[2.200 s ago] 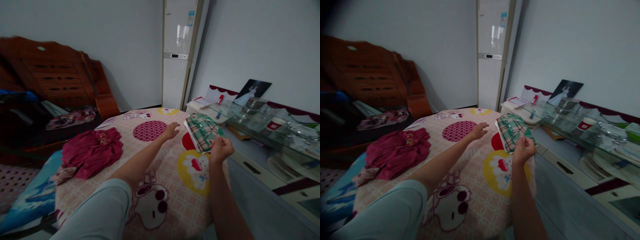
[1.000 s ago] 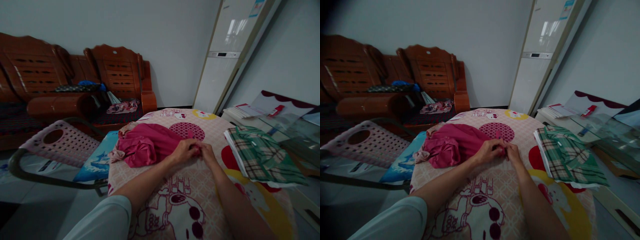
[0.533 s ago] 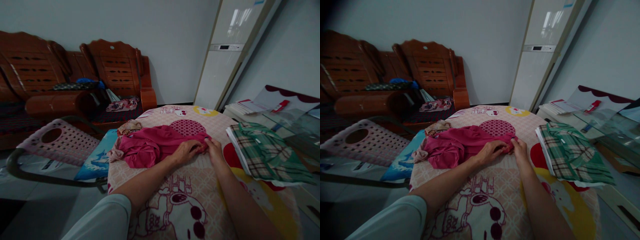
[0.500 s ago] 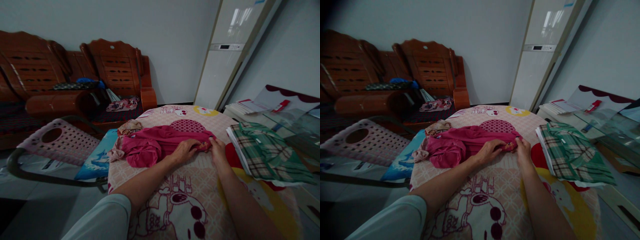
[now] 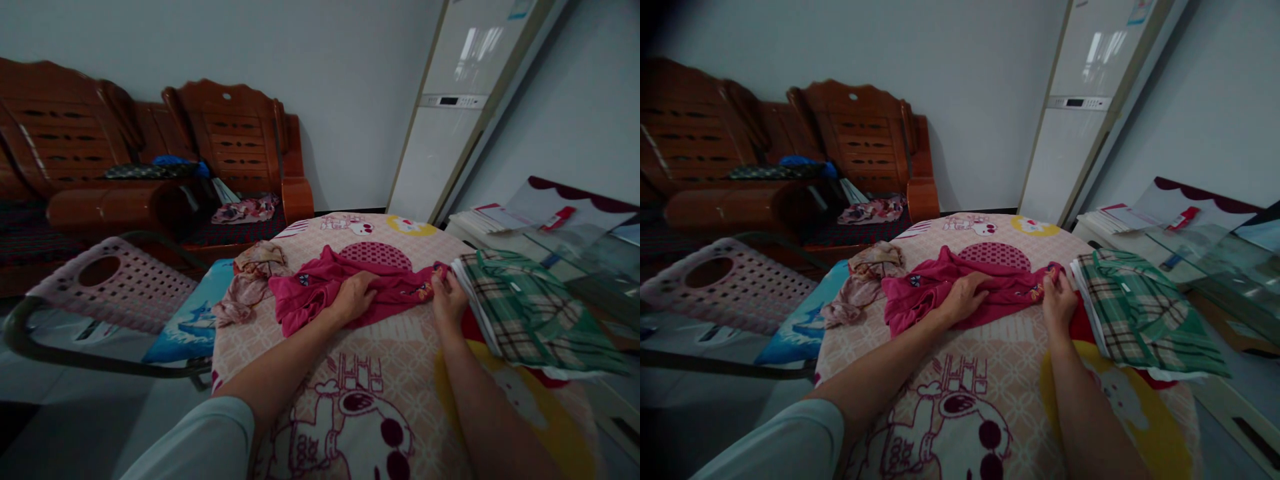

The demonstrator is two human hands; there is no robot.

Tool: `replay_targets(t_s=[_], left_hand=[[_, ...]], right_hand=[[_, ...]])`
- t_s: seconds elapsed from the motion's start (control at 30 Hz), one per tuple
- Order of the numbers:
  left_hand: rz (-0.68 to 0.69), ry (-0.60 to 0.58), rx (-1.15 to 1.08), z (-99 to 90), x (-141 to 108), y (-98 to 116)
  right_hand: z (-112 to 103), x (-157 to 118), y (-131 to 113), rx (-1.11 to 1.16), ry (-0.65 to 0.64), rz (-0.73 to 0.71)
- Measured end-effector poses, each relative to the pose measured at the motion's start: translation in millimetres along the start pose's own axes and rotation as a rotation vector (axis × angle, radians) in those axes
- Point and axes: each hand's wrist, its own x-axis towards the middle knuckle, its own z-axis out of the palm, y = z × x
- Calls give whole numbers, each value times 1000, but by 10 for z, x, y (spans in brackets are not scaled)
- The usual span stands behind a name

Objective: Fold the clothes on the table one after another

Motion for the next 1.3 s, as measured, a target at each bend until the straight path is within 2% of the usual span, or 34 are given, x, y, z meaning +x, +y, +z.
replay_targets(t_s=[0.1, 0.17, 0.23, 0.3, 0.37, 0.4, 0.5, 0.6, 0.67, 0.73, 0.8, 0.87, 0.93, 1.03, 1.17, 1.3], left_hand=[[-113, 99, -22, -198, 55, -64], [-182, 145, -48, -336, 82, -118], [-257, 176, -64, -448, 98, -181], [-324, 190, -87, -515, 105, -246], [-356, 194, -117, -536, 108, -305], [-356, 196, -128, -532, 109, -329], [-334, 214, -178, -505, 120, -371], [-339, 238, -340, -542, 137, -352], [-340, 259, -464, -631, 141, -315], [-344, 286, -535, -743, 134, -279], [-364, 305, -550, -836, 116, -265], [-384, 305, -525, -881, 98, -279], [-387, 267, -456, -883, 88, -318], [-361, 130, -264, -869, 88, -400], [-340, 3, -20, -893, 73, -554], [-352, -75, 1, -909, 33, -709]], right_hand=[[87, -117, -229, -163, -45, -322], [156, -221, -350, -246, -138, -530], [230, -341, -422, -281, -283, -660], [306, -465, -435, -278, -504, -730], [379, -568, -405, -280, -727, -750], [410, -605, -383, -290, -798, -744], [472, -637, -332, -306, -842, -692], [487, -583, -337, -230, -801, -615], [473, -525, -363, -172, -732, -512], [437, -456, -386, -126, -578, -392], [377, -372, -386, -87, -358, -274], [303, -280, -349, -68, -150, -144], [232, -199, -282, -70, -21, -7], [166, -135, -167, -56, 59, 127], [162, -120, -55, 16, 109, 188], [156, -34, 55, 174, 247, 249]])
